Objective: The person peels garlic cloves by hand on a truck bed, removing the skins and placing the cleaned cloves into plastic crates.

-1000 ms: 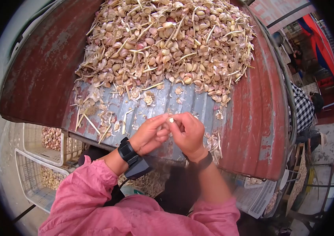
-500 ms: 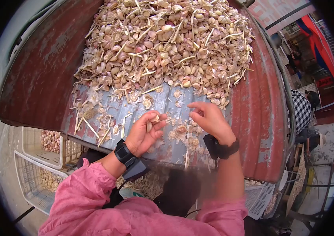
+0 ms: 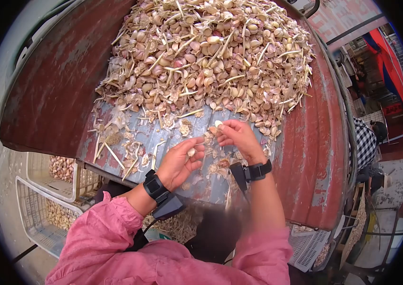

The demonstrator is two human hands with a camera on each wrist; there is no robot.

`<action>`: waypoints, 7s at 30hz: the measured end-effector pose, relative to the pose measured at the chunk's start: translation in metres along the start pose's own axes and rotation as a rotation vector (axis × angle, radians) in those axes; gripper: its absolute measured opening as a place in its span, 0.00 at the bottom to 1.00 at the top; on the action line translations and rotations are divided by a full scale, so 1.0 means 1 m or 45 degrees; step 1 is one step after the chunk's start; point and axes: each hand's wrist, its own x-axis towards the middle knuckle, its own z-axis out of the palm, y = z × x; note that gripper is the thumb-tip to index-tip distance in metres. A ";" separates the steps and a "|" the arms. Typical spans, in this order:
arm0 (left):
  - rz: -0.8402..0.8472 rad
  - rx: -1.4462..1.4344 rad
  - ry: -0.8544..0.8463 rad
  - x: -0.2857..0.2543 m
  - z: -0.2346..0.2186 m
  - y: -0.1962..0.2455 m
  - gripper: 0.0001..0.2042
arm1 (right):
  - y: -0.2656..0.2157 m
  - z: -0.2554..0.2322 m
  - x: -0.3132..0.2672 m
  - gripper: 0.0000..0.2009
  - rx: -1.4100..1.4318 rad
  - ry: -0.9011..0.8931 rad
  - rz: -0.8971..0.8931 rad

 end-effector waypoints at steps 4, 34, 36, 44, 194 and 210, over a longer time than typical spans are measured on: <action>0.003 0.075 -0.033 -0.003 0.000 -0.003 0.13 | -0.003 0.009 -0.033 0.11 0.794 -0.246 0.066; 0.049 -0.087 0.147 0.000 -0.004 0.004 0.10 | -0.021 0.028 -0.026 0.06 0.452 -0.132 0.106; 0.072 -0.051 0.154 0.001 -0.004 0.005 0.11 | -0.026 0.030 -0.048 0.07 0.601 -0.198 0.073; -0.178 0.046 -0.392 -0.013 0.009 0.001 0.12 | -0.018 0.047 -0.069 0.08 0.283 0.044 -0.308; -0.117 -0.481 0.111 -0.008 -0.004 0.005 0.10 | -0.035 0.039 -0.037 0.12 0.102 0.005 -0.230; -0.148 -0.544 0.015 -0.002 -0.010 0.006 0.09 | -0.006 0.026 0.057 0.10 -0.835 0.227 -0.342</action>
